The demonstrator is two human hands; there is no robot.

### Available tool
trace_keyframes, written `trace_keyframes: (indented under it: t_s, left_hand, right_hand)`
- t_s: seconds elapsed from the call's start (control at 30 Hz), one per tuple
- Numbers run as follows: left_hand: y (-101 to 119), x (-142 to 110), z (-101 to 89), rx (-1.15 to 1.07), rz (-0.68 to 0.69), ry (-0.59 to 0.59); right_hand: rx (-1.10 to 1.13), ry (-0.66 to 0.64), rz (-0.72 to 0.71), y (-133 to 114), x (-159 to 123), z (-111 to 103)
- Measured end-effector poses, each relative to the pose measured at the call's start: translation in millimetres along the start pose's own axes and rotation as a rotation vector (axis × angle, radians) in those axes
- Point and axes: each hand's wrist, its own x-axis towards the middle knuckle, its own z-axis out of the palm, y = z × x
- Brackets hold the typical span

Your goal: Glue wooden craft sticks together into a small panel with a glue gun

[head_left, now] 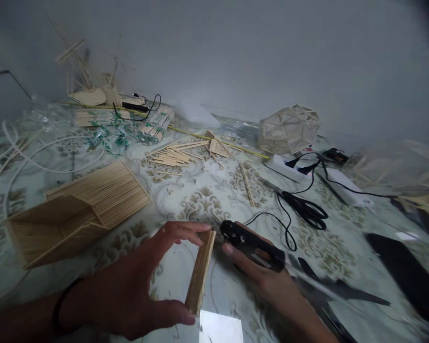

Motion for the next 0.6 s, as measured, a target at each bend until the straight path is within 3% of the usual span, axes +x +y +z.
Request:
trace_keyframes:
  t_s: [0.1, 0.2, 0.4, 0.5, 0.6]
  left_hand:
    - [3, 2, -0.6, 0.014, -0.031, 0.038]
    - [3, 4, 0.5, 0.024, -0.105, 0.091]
    - [3, 4, 2.5, -0.025, -0.147, 0.045]
    - [4, 5, 1.8, -0.036, -0.12, 0.047]
    - [4, 6, 2.0, -0.045, -0.094, 0.02]
  right_hand:
    - [-0.352, -0.038, -0.208, 8, 20, -14]
    - [-0.674, 0.066, -0.194, 24, 34, -28]
    - [-0.763, 0.024, -0.244, 35, 41, -57]
    - [-0.745, 0.001, -0.314, 15, 46, -68]
    - [-0.607, 0.013, -0.402, -16, 71, -53]
